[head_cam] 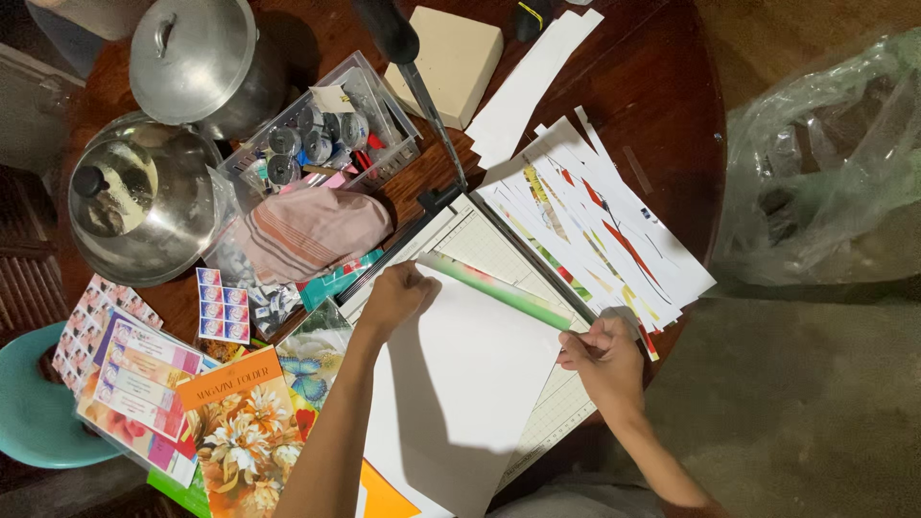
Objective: The person assembles magazine folders by inserting printed covers into plastic sleeves, sealing the edges, and trimming excess material. They use a paper cutter to trim the covers and a laminating machine to seal the edges. The person handles multiple covers and sleeves, stacking the finished folders on the table.
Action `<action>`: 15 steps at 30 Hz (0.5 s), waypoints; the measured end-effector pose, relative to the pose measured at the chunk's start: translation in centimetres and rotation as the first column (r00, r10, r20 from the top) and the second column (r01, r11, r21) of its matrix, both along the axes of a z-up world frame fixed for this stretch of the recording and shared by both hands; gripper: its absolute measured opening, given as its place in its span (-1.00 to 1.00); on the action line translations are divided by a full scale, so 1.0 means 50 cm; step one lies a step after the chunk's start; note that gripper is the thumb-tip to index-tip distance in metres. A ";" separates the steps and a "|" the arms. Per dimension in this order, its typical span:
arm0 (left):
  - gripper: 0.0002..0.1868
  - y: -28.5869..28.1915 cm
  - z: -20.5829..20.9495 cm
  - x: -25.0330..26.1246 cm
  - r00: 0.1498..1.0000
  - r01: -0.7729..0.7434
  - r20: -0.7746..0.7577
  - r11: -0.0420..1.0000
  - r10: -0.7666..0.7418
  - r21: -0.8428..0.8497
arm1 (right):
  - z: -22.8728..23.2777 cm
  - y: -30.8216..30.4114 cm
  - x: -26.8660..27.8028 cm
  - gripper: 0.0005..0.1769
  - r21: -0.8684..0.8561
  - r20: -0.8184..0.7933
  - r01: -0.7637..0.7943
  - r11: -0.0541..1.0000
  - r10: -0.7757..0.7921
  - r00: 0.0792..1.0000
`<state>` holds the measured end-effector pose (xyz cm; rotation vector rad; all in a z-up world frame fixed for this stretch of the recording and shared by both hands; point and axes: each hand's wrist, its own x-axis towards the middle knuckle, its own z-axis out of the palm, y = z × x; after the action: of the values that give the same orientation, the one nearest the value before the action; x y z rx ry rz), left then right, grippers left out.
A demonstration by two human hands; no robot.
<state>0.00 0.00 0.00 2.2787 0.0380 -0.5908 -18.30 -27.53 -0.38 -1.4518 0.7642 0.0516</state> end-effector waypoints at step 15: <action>-0.73 -0.003 0.002 0.003 0.999 -0.026 -0.026 1.000 0.026 -0.008 | 0.006 -0.001 0.004 -0.69 -0.020 -0.033 -0.024 1.000 0.023 0.999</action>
<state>0.14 -0.17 0.12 2.2588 0.0774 -0.6056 -18.12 -27.58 -0.07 -1.4827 0.7762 0.0855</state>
